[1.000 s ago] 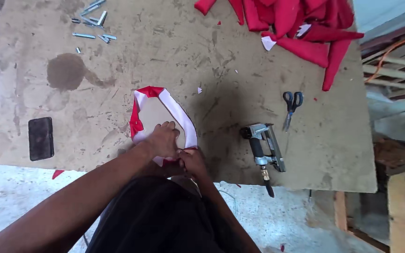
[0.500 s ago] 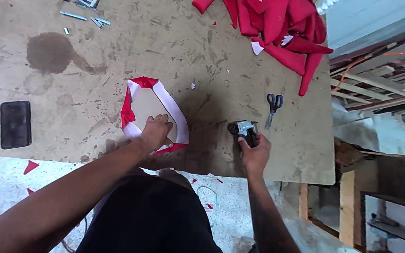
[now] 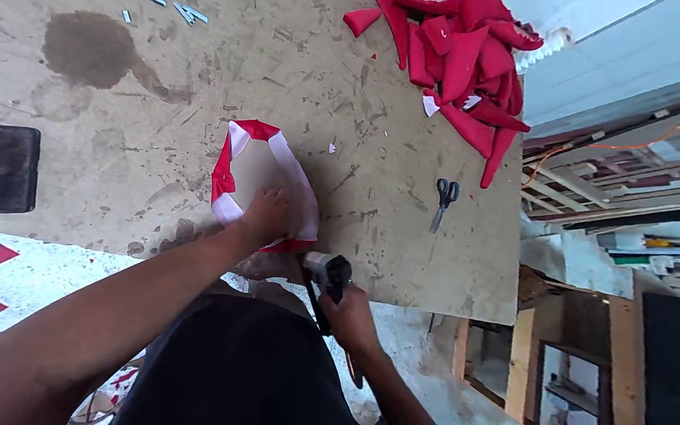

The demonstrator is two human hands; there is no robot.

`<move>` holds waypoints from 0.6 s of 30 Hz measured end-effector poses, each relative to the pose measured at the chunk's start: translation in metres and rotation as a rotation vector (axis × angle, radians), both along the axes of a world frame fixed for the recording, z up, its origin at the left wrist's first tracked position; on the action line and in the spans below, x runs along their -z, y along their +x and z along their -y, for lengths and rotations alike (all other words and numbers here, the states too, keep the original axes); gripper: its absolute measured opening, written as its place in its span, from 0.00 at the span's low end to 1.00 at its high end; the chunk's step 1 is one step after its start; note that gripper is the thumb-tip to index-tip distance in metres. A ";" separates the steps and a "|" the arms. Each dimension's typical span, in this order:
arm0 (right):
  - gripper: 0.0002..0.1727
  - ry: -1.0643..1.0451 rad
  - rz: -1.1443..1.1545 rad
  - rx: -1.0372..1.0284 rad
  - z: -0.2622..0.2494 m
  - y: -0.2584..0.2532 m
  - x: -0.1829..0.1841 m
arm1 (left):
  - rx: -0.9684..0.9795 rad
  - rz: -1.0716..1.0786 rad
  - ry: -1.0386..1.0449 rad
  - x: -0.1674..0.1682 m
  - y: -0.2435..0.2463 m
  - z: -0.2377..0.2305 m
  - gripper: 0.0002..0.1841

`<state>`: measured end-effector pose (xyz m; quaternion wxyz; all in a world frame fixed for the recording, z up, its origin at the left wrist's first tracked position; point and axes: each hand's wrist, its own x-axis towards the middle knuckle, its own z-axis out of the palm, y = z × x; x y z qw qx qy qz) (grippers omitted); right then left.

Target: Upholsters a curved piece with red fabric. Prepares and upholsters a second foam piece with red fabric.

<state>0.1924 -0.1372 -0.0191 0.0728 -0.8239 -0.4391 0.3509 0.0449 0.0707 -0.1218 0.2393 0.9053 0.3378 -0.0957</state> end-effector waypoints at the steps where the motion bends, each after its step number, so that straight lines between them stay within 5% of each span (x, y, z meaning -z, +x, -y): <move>1: 0.16 0.012 0.016 -0.033 0.000 -0.011 0.005 | 0.004 0.000 0.001 0.001 0.000 0.000 0.29; 13: 0.12 0.043 0.031 -0.116 -0.017 -0.034 0.017 | 0.014 0.024 0.026 0.007 -0.002 0.001 0.27; 18: 0.21 0.102 0.198 -0.096 -0.018 0.034 0.007 | -0.133 0.063 -0.028 -0.007 0.002 0.001 0.26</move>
